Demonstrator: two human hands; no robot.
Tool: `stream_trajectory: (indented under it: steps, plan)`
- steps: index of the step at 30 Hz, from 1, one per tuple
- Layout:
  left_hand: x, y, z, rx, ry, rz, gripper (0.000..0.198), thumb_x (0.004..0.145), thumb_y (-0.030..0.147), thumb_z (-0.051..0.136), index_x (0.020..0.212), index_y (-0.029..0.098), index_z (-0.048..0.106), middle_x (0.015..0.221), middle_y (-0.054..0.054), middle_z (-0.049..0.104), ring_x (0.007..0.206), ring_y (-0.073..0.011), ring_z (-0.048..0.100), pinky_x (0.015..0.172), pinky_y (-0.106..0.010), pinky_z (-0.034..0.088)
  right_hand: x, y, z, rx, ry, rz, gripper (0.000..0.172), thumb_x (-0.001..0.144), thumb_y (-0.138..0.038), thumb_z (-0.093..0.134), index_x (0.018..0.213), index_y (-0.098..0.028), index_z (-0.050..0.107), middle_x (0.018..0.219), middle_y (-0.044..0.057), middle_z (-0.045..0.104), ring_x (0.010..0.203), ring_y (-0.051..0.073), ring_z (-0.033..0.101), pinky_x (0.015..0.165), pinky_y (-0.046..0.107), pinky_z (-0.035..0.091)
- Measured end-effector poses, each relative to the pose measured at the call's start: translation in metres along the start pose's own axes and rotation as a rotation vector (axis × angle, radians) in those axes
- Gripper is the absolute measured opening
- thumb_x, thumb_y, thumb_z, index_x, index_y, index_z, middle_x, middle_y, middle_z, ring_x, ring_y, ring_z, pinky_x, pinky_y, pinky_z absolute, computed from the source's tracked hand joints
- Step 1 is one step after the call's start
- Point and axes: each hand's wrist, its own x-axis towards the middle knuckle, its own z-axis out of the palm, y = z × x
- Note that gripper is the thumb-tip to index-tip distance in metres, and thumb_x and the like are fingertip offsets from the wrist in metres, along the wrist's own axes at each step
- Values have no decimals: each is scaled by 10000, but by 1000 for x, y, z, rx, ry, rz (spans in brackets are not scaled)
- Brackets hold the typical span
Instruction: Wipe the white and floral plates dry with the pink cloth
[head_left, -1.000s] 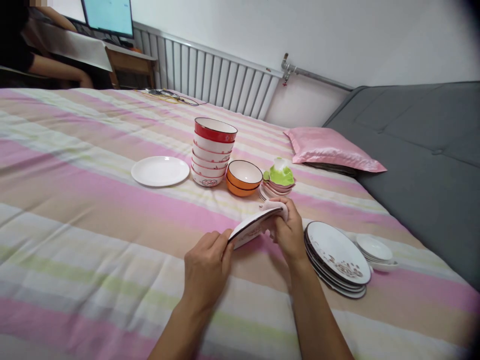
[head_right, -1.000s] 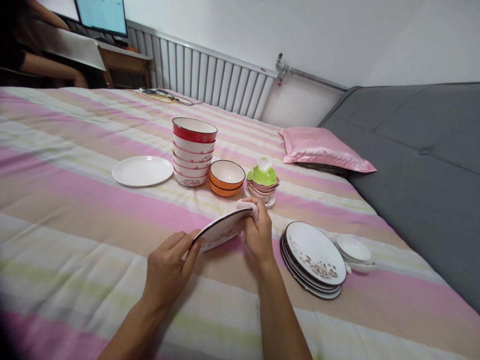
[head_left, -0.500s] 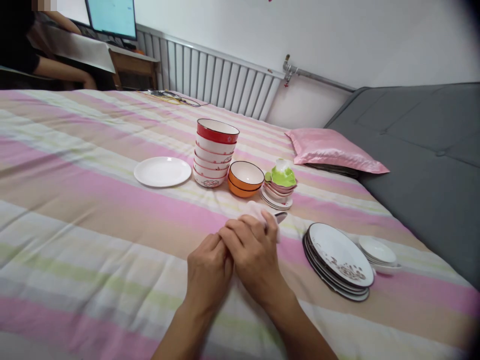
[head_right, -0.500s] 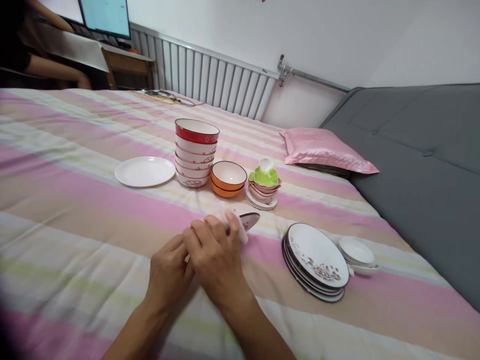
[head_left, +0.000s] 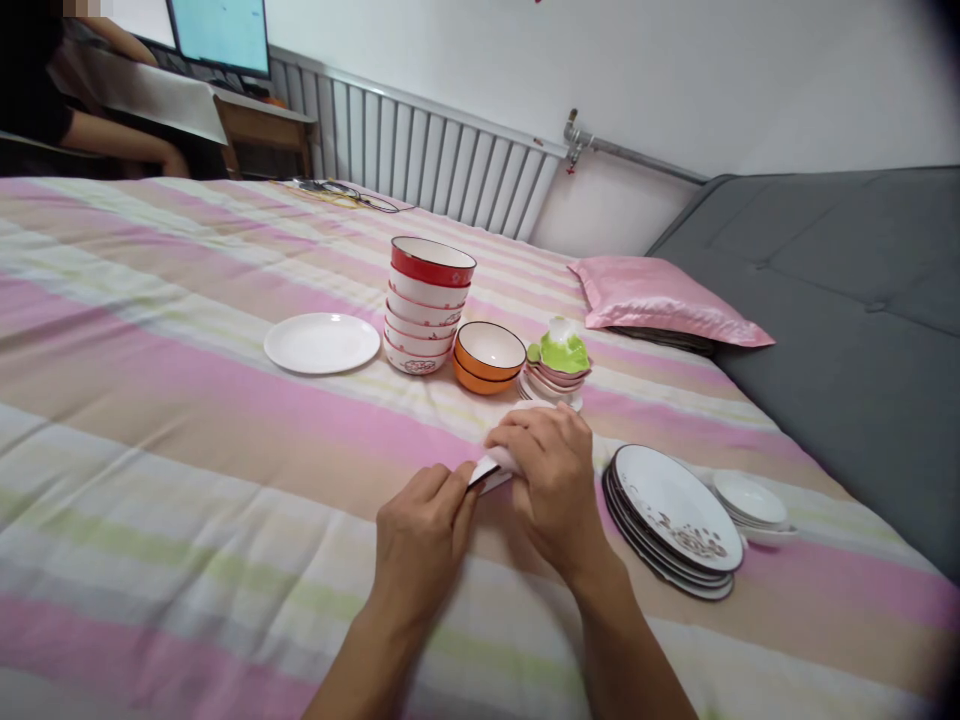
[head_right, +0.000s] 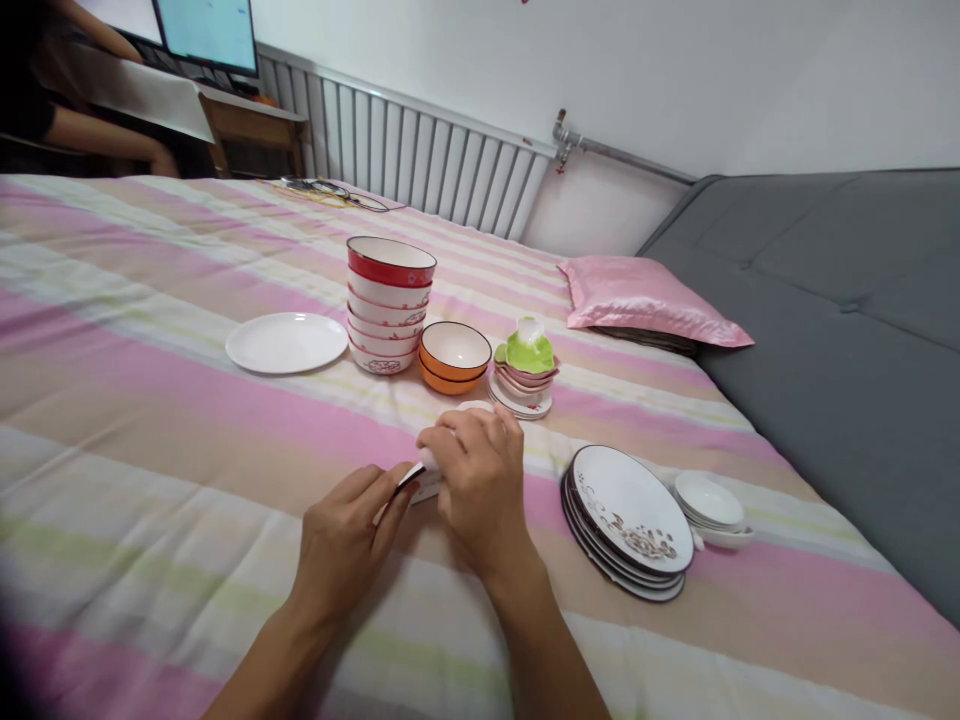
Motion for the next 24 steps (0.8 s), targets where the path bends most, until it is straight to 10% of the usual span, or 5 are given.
stream_trajectory:
  steps: [9, 16, 24]
  plan:
    - [1, -1, 0, -7, -29, -14, 241, 916, 245, 449, 1072, 200, 627, 697, 10, 570, 657, -125, 556, 568, -230, 371, 0, 34, -7, 399, 14, 266, 288, 710, -84, 426, 877, -221, 616, 924, 25, 621, 911, 195, 538, 827, 354, 402]
    - [0, -4, 2, -20, -7, -50, 221, 911, 251, 468, 1049, 201, 632, 688, 15, 576, 640, -120, 552, 563, -225, 363, -9, 59, 15, 1028, 27, 932, 341, 617, -149, 508, 938, -245, 568, 660, -65, 573, 441, 87, 456, 393, 192, 361]
    - [1, -6, 1, -28, 13, -105, 223, 917, 269, 460, 1026, 193, 640, 666, 18, 579, 602, -110, 535, 554, -218, 360, -17, 71, 45, 1405, -5, 1248, 313, 452, -78, 535, 745, -184, 511, 596, -37, 597, 518, 136, 573, 503, 267, 500]
